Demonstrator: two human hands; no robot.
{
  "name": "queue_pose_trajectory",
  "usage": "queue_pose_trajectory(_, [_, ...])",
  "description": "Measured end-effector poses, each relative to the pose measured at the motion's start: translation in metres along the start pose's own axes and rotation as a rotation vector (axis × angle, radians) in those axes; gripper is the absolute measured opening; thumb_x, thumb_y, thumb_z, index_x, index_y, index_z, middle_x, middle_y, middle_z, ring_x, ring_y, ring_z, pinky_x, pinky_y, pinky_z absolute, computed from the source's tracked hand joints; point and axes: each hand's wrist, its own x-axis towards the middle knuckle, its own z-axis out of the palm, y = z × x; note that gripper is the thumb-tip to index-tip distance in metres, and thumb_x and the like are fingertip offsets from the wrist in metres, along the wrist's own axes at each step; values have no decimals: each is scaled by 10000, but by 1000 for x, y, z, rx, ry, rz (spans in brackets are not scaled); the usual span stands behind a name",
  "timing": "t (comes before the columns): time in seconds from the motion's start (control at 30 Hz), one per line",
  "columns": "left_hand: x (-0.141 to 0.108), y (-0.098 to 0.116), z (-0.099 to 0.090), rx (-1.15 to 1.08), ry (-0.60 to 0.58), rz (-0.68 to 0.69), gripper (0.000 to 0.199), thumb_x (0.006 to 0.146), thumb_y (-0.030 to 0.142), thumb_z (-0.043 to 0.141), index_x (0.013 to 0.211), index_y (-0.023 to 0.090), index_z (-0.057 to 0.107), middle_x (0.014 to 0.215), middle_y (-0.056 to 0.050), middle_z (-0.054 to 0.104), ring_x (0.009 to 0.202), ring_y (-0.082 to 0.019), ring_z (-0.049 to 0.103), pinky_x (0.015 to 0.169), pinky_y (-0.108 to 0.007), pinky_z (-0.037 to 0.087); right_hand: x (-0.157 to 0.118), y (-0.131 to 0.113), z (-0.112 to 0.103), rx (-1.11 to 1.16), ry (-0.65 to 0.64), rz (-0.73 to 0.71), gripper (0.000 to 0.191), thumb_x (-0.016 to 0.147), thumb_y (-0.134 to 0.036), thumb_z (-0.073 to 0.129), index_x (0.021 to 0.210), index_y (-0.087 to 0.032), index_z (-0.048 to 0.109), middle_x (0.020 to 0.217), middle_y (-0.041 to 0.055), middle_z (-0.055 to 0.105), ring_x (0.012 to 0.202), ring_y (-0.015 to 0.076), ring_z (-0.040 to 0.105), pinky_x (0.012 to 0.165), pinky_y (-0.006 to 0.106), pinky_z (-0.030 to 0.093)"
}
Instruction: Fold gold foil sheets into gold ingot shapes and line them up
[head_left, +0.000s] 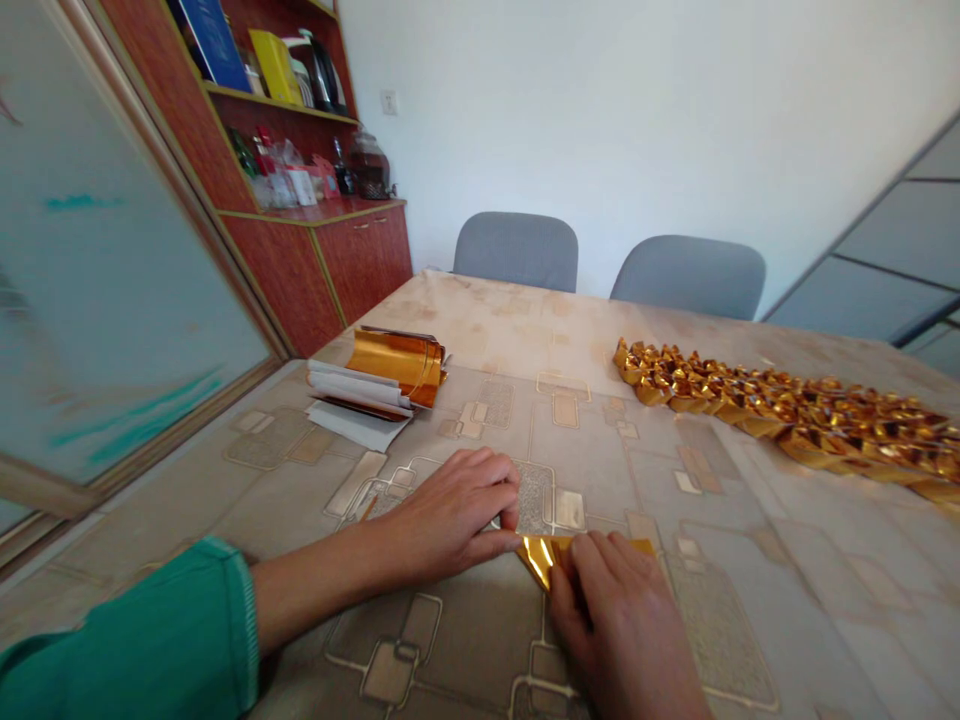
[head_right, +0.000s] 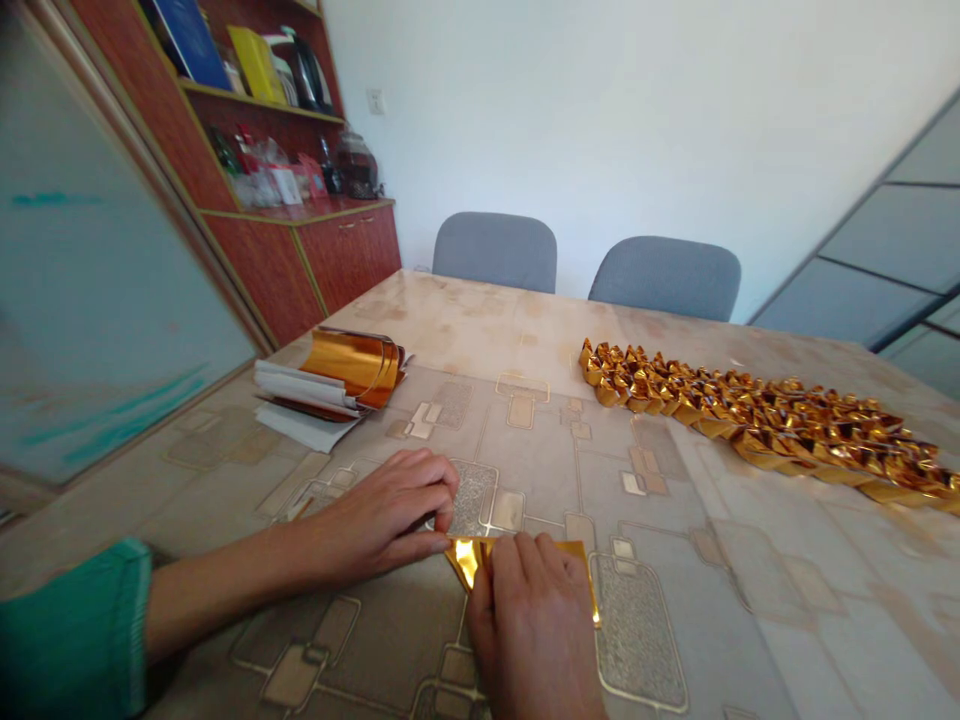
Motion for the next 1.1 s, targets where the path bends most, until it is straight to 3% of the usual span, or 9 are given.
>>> queue_pose_trajectory(0.33, [1,3,5,-20,38,-74,123,870,283,686,823,193,617,993,-22,573,973,-199,528,860,-330,360,-2,0,3,-41,-22,23,217,892,-140,410,707,-252,436,615,6,563,572,225,541,605,321,293])
queue_pose_trajectory(0.57, [1,2,8,-48,89,-155,185,770,223,779,778,189,597,970,-2,566,992,-200,528,873,-335,360,-1,-1,2,-20,-82,62,136,854,-112,504,832,-245,522,682,3,627,627,243,576,624,333,289])
queue_pose_trajectory(0.8, [-2,-3,11,-40,148,-165,217,760,249,806,811,188,604,962,-11,590,964,-202,547,837,-330,412,-1,2,3,-25,-164,108,125,847,-126,596,863,-247,571,743,-2,660,708,251,590,684,355,285])
queue_pose_trajectory(0.87, [-4,1,11,30,205,-114,189,809,282,768,859,186,612,974,-29,613,960,-210,555,829,-337,433,0,0,2,-49,-176,123,137,838,-111,609,854,-245,585,748,1,666,717,255,594,690,361,282])
queue_pose_trajectory(0.93, [-8,11,12,145,241,25,85,910,268,652,923,187,632,1028,-53,645,977,-214,566,860,-358,446,2,-3,1,-79,-188,137,128,843,-116,621,831,-240,593,743,8,668,721,261,599,693,368,282])
queue_pose_trajectory(1.03, [-15,29,18,289,155,301,209,1010,188,449,1025,188,658,1039,-59,695,962,-194,604,941,-367,451,4,-6,-1,-111,-214,152,113,847,-130,645,820,-232,602,745,15,671,735,267,608,695,374,287])
queue_pose_trajectory(1.1, [-21,38,23,316,172,314,268,1025,179,391,1106,154,645,1096,-88,703,1020,-194,622,989,-348,455,5,-7,-3,-118,-235,161,113,842,-126,656,836,-229,609,759,15,677,754,269,613,699,374,292])
